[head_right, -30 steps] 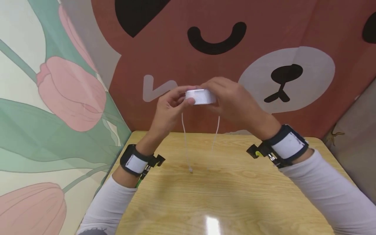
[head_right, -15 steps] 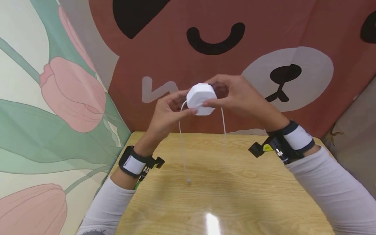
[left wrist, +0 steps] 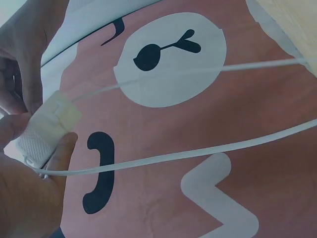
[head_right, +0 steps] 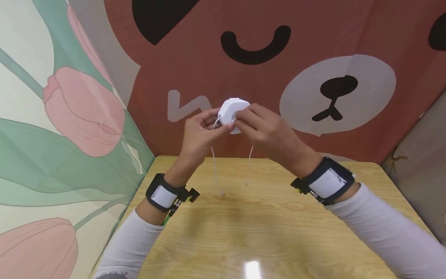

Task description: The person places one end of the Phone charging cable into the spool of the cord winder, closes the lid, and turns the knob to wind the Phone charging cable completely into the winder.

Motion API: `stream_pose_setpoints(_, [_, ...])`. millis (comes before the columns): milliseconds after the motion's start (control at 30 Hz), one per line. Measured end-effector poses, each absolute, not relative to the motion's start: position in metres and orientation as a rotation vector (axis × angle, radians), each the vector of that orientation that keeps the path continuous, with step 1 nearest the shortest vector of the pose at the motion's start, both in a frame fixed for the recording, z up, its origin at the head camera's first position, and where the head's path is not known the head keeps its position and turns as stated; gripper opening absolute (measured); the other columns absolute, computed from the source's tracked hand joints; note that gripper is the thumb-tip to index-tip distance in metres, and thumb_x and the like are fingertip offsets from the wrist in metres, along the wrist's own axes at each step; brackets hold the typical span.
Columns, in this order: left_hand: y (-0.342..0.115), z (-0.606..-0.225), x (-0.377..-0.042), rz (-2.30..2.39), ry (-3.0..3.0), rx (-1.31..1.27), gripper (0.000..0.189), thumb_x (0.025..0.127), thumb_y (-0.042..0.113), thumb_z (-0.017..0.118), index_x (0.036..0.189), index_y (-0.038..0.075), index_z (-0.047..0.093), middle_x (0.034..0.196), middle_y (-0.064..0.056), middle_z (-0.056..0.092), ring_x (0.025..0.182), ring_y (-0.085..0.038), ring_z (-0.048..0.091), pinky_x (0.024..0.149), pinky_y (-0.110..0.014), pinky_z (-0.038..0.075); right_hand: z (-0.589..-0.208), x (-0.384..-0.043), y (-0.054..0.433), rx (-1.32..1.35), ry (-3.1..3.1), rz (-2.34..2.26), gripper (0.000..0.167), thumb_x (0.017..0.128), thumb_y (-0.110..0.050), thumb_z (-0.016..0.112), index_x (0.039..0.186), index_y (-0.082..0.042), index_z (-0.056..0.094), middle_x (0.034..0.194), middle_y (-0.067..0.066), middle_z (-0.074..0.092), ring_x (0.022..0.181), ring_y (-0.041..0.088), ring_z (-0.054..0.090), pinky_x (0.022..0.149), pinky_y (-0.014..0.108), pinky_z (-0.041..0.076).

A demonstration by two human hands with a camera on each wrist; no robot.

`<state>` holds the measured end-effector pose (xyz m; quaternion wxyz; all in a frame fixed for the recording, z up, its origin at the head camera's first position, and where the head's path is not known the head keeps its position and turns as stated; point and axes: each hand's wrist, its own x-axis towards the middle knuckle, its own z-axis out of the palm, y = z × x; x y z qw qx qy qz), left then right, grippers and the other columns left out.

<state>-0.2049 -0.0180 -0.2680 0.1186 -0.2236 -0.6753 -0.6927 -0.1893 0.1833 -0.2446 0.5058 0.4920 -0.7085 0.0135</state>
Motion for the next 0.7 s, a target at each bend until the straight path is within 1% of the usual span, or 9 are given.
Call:
stream_pose_setpoints(100, [-0.017,-0.269,-0.203,-1.976,-1.986,-0.650,0.042,0.082,0.008,0.085,0.122,0.003,0.073,0.115,-0.015,0.077,0.101,-0.019,0.076,0.082,-0.030,0.064,-0.247,-0.188,0.182,1.179,-1.716,-0.020,0.031,0.080,0.009,0.081,0.109,0.006,0.071,0.108,0.016,0.069,0.090,0.032,0.063,0.076,0.040,0.063])
stream_pose_setpoints(200, [-0.017,-0.270,-0.202,-1.962,-1.965,-0.671,0.042,0.082,0.004,0.084,0.122,0.000,0.072,0.115,-0.018,0.076,0.101,-0.022,0.076,0.081,-0.031,0.064,-0.248,-0.187,0.181,1.165,-1.710,-0.039,0.028,0.084,0.007,0.079,0.110,0.006,0.069,0.108,0.016,0.068,0.089,0.031,0.064,0.074,0.039,0.062])
stream_pose_setpoints(333, [-0.015,-0.270,-0.201,-1.936,-1.926,-0.706,0.042,0.083,-0.001,0.082,0.123,-0.005,0.070,0.116,-0.023,0.075,0.102,-0.027,0.076,0.082,-0.031,0.064,-0.249,-0.185,0.179,1.132,-1.677,-0.128,0.021,0.092,0.005,0.071,0.112,0.009,0.068,0.107,0.018,0.068,0.086,0.031,0.065,0.072,0.037,0.063])
stream_pose_setpoints(400, [-0.014,-0.269,-0.200,-1.906,-1.917,-0.716,0.042,0.083,-0.001,0.082,0.123,-0.005,0.070,0.115,-0.024,0.075,0.103,-0.027,0.076,0.082,-0.030,0.064,-0.249,-0.183,0.178,1.114,-1.665,-0.182,0.020,0.093,0.004,0.069,0.113,0.010,0.068,0.107,0.019,0.067,0.085,0.031,0.065,0.072,0.037,0.063])
stream_pose_setpoints(467, [-0.013,-0.269,-0.200,-1.876,-1.908,-0.722,0.042,0.082,-0.002,0.082,0.123,-0.006,0.070,0.115,-0.024,0.075,0.103,-0.026,0.076,0.082,-0.029,0.063,-0.248,-0.182,0.176,1.097,-1.673,-0.197,0.021,0.092,0.004,0.070,0.112,0.010,0.068,0.106,0.019,0.067,0.084,0.030,0.066,0.072,0.037,0.063])
stream_pose_setpoints(567, [-0.012,-0.269,-0.200,-1.835,-1.888,-0.736,0.043,0.082,-0.002,0.082,0.123,-0.006,0.070,0.116,-0.023,0.075,0.105,-0.024,0.076,0.084,-0.028,0.063,-0.248,-0.181,0.172,1.026,-1.767,-0.014,0.017,0.090,0.002,0.075,0.105,0.007,0.071,0.101,0.017,0.069,0.084,0.028,0.068,0.073,0.037,0.063])
stream_pose_setpoints(633, [-0.010,-0.270,-0.200,-1.815,-1.865,-0.748,0.044,0.082,-0.002,0.082,0.124,-0.006,0.069,0.118,-0.023,0.074,0.108,-0.024,0.075,0.087,-0.028,0.062,-0.250,-0.181,0.167,0.896,-1.862,0.273,0.014,0.086,0.000,0.079,0.099,0.004,0.076,0.095,0.014,0.072,0.081,0.024,0.069,0.074,0.029,0.062])
stream_pose_setpoints(700, [-0.008,-0.271,-0.200,-1.764,-1.857,-0.756,0.045,0.083,-0.001,0.082,0.126,-0.005,0.069,0.121,-0.021,0.073,0.112,-0.023,0.073,0.091,-0.026,0.060,-0.252,-0.180,0.161,0.694,-1.945,0.643,0.010,0.085,-0.005,0.081,0.094,0.000,0.080,0.090,0.009,0.074,0.080,0.019,0.070,0.073,0.021,0.059])
